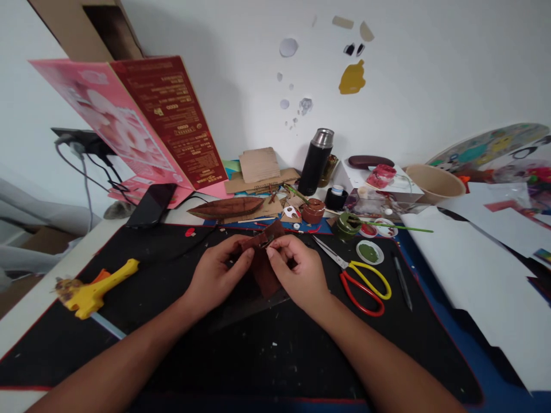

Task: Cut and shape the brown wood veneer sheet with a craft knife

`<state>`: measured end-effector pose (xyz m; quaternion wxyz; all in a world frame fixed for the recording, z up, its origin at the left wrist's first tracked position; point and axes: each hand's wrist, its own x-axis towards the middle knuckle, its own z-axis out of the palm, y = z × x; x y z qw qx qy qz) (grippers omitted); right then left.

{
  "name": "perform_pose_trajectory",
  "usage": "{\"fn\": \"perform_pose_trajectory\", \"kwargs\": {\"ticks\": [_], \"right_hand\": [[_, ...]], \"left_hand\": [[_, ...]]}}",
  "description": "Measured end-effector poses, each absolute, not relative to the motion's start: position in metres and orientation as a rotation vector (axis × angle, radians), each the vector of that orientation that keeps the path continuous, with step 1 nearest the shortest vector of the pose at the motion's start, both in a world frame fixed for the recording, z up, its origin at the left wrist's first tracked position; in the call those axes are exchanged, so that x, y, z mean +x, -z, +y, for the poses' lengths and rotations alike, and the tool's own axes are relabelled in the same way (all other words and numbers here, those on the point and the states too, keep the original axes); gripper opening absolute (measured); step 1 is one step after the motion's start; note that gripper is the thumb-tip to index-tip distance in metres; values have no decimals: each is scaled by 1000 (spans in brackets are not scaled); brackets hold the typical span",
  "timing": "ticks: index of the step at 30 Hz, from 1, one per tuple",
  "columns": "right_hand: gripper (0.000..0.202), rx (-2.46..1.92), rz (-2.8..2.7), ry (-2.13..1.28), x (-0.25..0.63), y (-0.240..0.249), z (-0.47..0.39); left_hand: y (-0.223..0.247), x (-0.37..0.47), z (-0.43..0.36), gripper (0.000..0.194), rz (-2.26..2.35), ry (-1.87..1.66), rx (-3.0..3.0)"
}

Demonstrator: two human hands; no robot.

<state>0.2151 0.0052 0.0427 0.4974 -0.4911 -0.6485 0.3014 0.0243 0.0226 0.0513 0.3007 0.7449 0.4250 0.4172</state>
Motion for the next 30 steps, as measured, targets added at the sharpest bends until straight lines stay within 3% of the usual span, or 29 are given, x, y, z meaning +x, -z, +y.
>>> {"fn": "perform_pose_trajectory", "kwargs": {"ticks": [17, 30], "right_hand": [[10, -1201, -1597, -723, 215, -40, 5], [8, -1205, -1625, -729, 213, -42, 3]], "left_hand": [[-51, 26, 19, 11, 1110, -1139, 2249], [-48, 25, 21, 18, 1065, -1234, 2369]]}}
